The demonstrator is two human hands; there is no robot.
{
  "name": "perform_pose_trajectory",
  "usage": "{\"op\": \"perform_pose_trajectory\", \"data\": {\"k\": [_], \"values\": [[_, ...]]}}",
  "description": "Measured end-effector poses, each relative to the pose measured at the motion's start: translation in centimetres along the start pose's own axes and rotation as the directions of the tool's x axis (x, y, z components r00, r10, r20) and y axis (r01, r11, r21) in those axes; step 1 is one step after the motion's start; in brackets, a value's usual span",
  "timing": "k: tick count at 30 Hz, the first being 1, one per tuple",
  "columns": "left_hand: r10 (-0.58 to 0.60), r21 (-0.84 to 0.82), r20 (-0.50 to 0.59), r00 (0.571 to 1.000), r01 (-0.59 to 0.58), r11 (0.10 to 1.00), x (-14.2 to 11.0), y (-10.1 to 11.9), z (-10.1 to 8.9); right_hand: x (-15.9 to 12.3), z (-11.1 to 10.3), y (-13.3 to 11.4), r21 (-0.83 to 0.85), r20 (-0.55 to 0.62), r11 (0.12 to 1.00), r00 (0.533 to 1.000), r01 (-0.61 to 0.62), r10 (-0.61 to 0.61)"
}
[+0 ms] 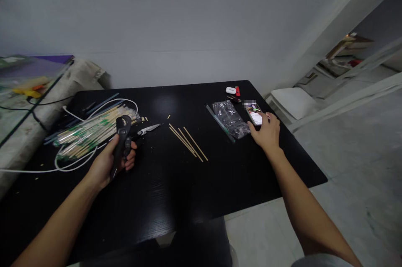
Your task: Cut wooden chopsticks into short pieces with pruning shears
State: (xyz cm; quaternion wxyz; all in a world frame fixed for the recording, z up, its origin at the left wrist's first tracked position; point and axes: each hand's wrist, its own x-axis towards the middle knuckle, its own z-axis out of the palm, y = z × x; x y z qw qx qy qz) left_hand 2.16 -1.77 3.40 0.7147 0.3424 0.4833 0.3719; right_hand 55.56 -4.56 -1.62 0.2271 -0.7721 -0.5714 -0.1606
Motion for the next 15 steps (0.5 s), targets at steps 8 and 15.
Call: {"op": "perform_pose_trajectory", "data": {"k": [8,15], "values": [[0.001,-0.011,-0.006,1.000,-0.001,1.000,-0.05,-0.01,0.00,0.78,0.68,-0.67,0.004,0.054,1.000,0.998,-0.018,0.018],[0.002,-0.011,-0.004,1.000,-0.002,1.000,-0.10,0.02,0.02,0.60,1.16,0.04,-0.001,0.042,0.998,0.997,-0.065,0.065]]}}
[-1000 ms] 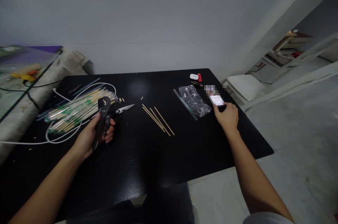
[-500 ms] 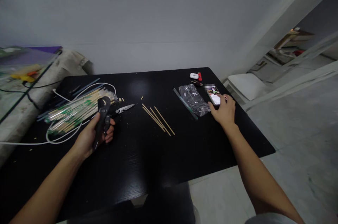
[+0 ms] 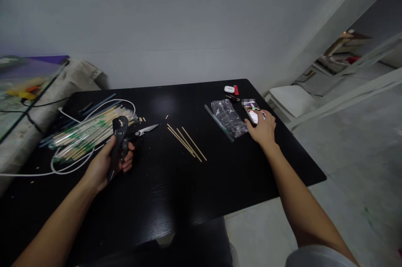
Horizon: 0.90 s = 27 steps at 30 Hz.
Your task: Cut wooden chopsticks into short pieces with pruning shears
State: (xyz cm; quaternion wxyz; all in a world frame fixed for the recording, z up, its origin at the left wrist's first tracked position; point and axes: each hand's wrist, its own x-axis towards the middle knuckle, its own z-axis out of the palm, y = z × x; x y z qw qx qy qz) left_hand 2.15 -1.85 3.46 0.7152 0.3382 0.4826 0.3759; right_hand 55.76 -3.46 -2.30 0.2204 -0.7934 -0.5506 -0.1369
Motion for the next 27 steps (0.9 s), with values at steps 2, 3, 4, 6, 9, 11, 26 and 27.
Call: {"op": "perform_pose_trajectory", "data": {"k": [2,3,4,6,9,11,26,27], "values": [[0.000,0.006,-0.001,1.000,0.000,1.000,0.0,0.1,0.1,0.0,0.1,0.4,-0.001,-0.002,1.000,1.000,-0.030,0.030],[0.002,0.008,-0.002,1.000,-0.002,1.000,-0.1,0.1,0.1,0.0,0.2,0.5,-0.001,-0.008,0.999,0.999,-0.046,0.046],[0.003,0.009,-0.003,1.000,-0.003,1.000,-0.1,0.1,0.1,0.0,0.1,0.5,-0.001,-0.016,0.998,0.998,-0.058,0.058],[0.004,0.009,-0.006,1.000,-0.004,1.000,-0.1,0.1,0.1,-0.1,0.0,0.5,-0.004,-0.026,0.998,0.998,-0.058,0.057],[0.002,0.004,-0.008,1.000,-0.002,1.000,-0.1,0.1,0.2,-0.2,-0.3,0.0,-0.017,-0.001,1.000,1.000,-0.007,0.007],[-0.002,0.002,-0.012,1.000,0.002,1.000,-0.1,0.1,0.2,-0.2,-0.4,-0.3,-0.029,0.023,1.000,1.000,0.009,-0.008],[0.010,0.010,-0.008,1.000,-0.010,1.000,0.0,0.0,0.1,0.1,0.0,-0.1,-0.043,0.046,0.992,0.992,-0.119,0.121],[0.011,0.009,-0.008,1.000,-0.011,1.000,0.0,0.0,0.0,0.1,0.0,0.0,-0.046,0.050,0.992,0.991,-0.121,0.123]]}}
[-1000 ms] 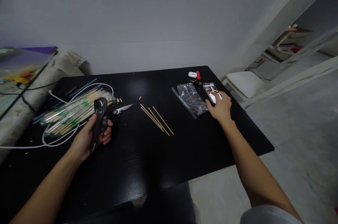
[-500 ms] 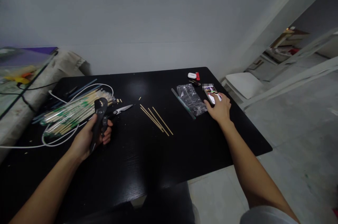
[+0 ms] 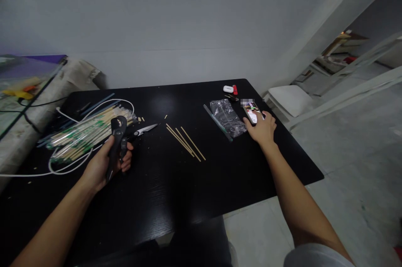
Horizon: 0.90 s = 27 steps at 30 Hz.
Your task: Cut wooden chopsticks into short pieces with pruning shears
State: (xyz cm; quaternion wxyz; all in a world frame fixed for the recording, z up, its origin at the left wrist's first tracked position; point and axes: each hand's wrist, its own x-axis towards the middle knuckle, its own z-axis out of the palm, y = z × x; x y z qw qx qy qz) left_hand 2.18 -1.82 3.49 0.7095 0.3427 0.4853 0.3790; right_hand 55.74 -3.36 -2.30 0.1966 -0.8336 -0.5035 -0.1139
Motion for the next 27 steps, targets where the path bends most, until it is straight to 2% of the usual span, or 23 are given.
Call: {"op": "perform_pose_trajectory", "data": {"k": [7,27], "values": [[-0.007,0.005,0.007,1.000,0.007,1.000,-0.02,-0.06,-0.09,-0.01,-0.26,-0.13,0.005,0.029,1.000,0.999,-0.020,0.020],[-0.008,0.006,-0.003,1.000,0.008,1.000,0.03,-0.10,-0.08,-0.23,-0.29,-0.20,0.008,0.015,1.000,1.000,0.006,-0.006]]}}
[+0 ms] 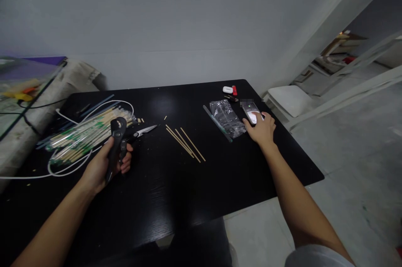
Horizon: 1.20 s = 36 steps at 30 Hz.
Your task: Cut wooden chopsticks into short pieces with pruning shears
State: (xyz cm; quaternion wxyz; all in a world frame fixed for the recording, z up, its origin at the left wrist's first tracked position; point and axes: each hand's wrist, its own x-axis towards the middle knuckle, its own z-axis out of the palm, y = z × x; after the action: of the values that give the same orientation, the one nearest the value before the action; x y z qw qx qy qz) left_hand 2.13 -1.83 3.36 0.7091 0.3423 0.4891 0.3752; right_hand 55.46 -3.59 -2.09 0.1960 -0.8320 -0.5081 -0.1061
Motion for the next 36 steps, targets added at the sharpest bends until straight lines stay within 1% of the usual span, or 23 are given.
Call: {"op": "perform_pose_trajectory", "data": {"k": [6,10,17,29,36], "values": [[-0.001,0.004,0.009,1.000,0.001,1.000,0.04,0.05,0.10,0.03,0.15,0.07,0.005,-0.010,1.000,1.000,-0.011,0.011],[-0.003,0.000,0.004,1.000,0.003,1.000,0.03,0.04,0.01,0.11,0.09,0.02,0.003,0.018,1.000,0.999,-0.029,0.029],[-0.012,-0.009,0.005,1.000,0.012,1.000,0.15,-0.05,-0.15,0.09,0.34,0.26,0.031,-0.010,0.999,1.000,-0.015,0.015],[-0.015,-0.004,0.014,1.000,0.015,1.000,0.17,-0.07,-0.25,0.16,0.27,0.51,0.016,0.012,1.000,1.000,-0.007,0.007],[-0.015,-0.010,0.014,1.000,0.015,1.000,0.07,0.07,-0.12,0.18,0.31,0.43,0.008,0.014,1.000,1.000,-0.025,0.025]]}}
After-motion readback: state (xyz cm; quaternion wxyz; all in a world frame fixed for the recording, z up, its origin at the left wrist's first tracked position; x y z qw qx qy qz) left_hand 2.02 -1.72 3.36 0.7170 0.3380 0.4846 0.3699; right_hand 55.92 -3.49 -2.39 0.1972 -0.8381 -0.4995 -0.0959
